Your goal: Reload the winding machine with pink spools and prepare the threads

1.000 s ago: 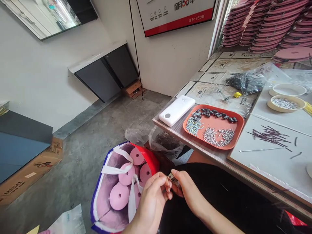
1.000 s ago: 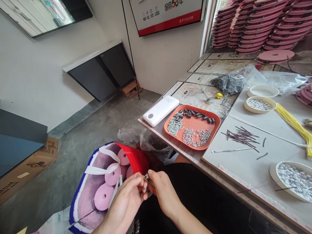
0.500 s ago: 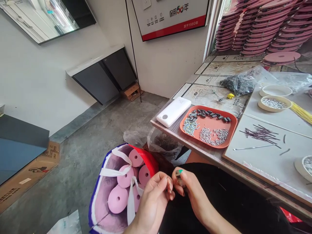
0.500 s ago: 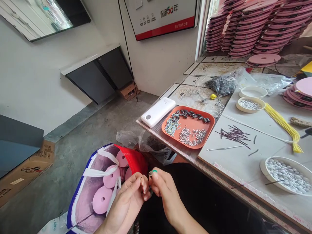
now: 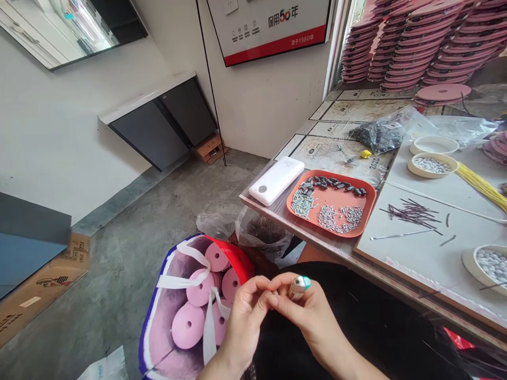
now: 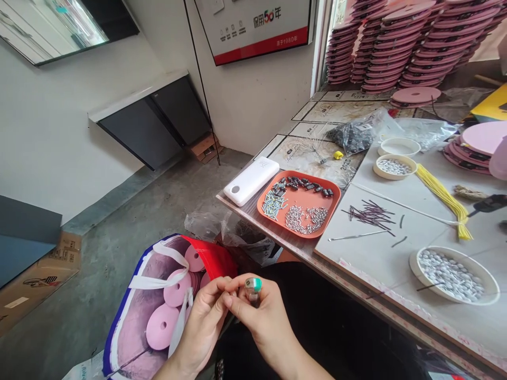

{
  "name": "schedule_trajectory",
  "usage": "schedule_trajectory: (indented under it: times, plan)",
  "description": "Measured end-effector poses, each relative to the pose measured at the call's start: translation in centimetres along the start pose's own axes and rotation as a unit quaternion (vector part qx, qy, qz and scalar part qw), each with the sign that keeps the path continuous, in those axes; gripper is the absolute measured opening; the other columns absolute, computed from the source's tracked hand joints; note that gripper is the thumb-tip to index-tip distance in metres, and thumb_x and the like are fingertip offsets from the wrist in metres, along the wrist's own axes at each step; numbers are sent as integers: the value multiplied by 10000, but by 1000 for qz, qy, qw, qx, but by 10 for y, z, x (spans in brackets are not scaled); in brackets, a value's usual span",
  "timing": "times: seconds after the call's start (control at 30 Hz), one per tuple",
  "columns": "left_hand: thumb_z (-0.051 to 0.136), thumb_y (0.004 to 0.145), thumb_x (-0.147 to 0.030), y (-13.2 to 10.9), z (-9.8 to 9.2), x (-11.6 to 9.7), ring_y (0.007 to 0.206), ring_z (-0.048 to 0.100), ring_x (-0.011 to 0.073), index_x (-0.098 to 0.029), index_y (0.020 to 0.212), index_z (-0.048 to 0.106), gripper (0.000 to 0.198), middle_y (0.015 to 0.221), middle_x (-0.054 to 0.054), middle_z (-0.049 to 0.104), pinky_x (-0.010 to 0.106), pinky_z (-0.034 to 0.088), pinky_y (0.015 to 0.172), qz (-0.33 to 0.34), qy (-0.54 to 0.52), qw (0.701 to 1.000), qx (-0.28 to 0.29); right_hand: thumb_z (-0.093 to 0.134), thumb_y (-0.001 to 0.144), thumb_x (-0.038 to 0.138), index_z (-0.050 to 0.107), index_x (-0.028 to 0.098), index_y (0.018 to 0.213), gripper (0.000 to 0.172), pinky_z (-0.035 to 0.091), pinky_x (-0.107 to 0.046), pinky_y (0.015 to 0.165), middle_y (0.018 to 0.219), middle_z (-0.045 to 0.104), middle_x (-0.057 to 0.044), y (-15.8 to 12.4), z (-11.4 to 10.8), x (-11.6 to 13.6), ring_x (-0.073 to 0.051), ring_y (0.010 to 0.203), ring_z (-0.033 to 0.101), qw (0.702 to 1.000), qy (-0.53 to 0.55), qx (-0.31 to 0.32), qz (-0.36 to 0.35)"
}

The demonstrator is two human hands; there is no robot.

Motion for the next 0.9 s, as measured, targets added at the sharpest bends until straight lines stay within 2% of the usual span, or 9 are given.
schedule_trajectory:
  times: [0.1, 0.2, 0.3, 0.33, 0.43, 0.53, 0.63, 0.8, 0.9]
  plan:
    - [693, 708, -303, 1, 2, -2, 739, 541, 122, -178, 749, 666, 135, 734, -8, 611, 227, 410, 723, 4, 11, 1000, 15, 749, 612, 298, 645, 161, 655, 177, 287, -182, 466, 505, 428, 56, 0, -1, -3, -53, 476, 340, 1000, 14, -11, 11]
    - [729, 671, -283, 1, 4, -2, 669, 523, 98, -163, 731, 676, 145, 687, -7, 607, 199, 405, 653, -32, -44, 998, -7, 715, 660, 308, 631, 170, 676, 163, 360, -193, 482, 525, 508, 37, -2, -3, -3, -70, 475, 431, 1000, 9, -6, -9]
    - [778, 603, -282, -3, 11, 7, 607, 519, 83, -139, 693, 684, 193, 653, 4, 614, 194, 405, 601, -131, -169, 977, -20, 622, 761, 247, 627, 177, 721, 81, 384, -212, 482, 562, 554, 8, -6, -7, 11, -105, 506, 504, 983, -126, 1, -135]
    - [787, 590, -271, -5, 14, 9, 596, 523, 82, -132, 672, 683, 192, 639, 7, 614, 195, 406, 591, -160, -206, 965, -20, 594, 782, 203, 632, 176, 747, 58, 366, -211, 471, 565, 549, 4, -9, -6, 18, -105, 506, 495, 958, -200, 4, -207]
    - [793, 576, -219, -9, 19, 13, 577, 532, 86, -122, 642, 676, 165, 601, 4, 604, 197, 405, 568, -206, -277, 938, -23, 556, 791, 95, 631, 157, 843, 110, 287, -224, 449, 533, 485, 9, -21, -1, 34, -102, 487, 403, 831, -378, 18, -407]
    - [777, 580, -173, -12, 22, 14, 575, 527, 88, -117, 639, 663, 140, 608, -1, 595, 203, 403, 566, -236, -305, 922, -23, 517, 814, 75, 608, 135, 885, 130, 247, -247, 459, 525, 448, 4, -27, 2, 35, -114, 493, 353, 760, -440, 35, -478]
    - [739, 611, -144, -11, 23, 10, 580, 513, 82, -111, 624, 645, 100, 611, -7, 567, 194, 397, 569, -232, -305, 924, 2, 495, 828, 70, 601, 130, 882, 133, 251, -256, 472, 537, 459, -11, -29, 2, 32, -124, 510, 364, 746, -455, 48, -483]
    - [644, 725, -133, -9, 24, 1, 637, 537, 96, -116, 687, 656, 43, 672, 14, 576, 215, 422, 635, -183, -266, 945, 49, 505, 832, 115, 629, 131, 839, 125, 259, -259, 471, 535, 435, -13, -27, 0, 28, -129, 512, 360, 754, -482, 62, -442]
    - [646, 723, -141, -8, 23, 2, 666, 557, 110, -113, 740, 673, 42, 723, 32, 609, 232, 438, 654, -184, -258, 947, 44, 503, 833, 129, 636, 135, 809, 135, 251, -260, 464, 522, 403, -2, -27, -1, 28, -126, 500, 346, 758, -487, 50, -432]
Point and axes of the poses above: each hand's wrist, its own y-axis towards the middle knuckle, its own z-axis out of the palm, x = y × z, the point moved 5 cm from there along y, towards the middle knuckle
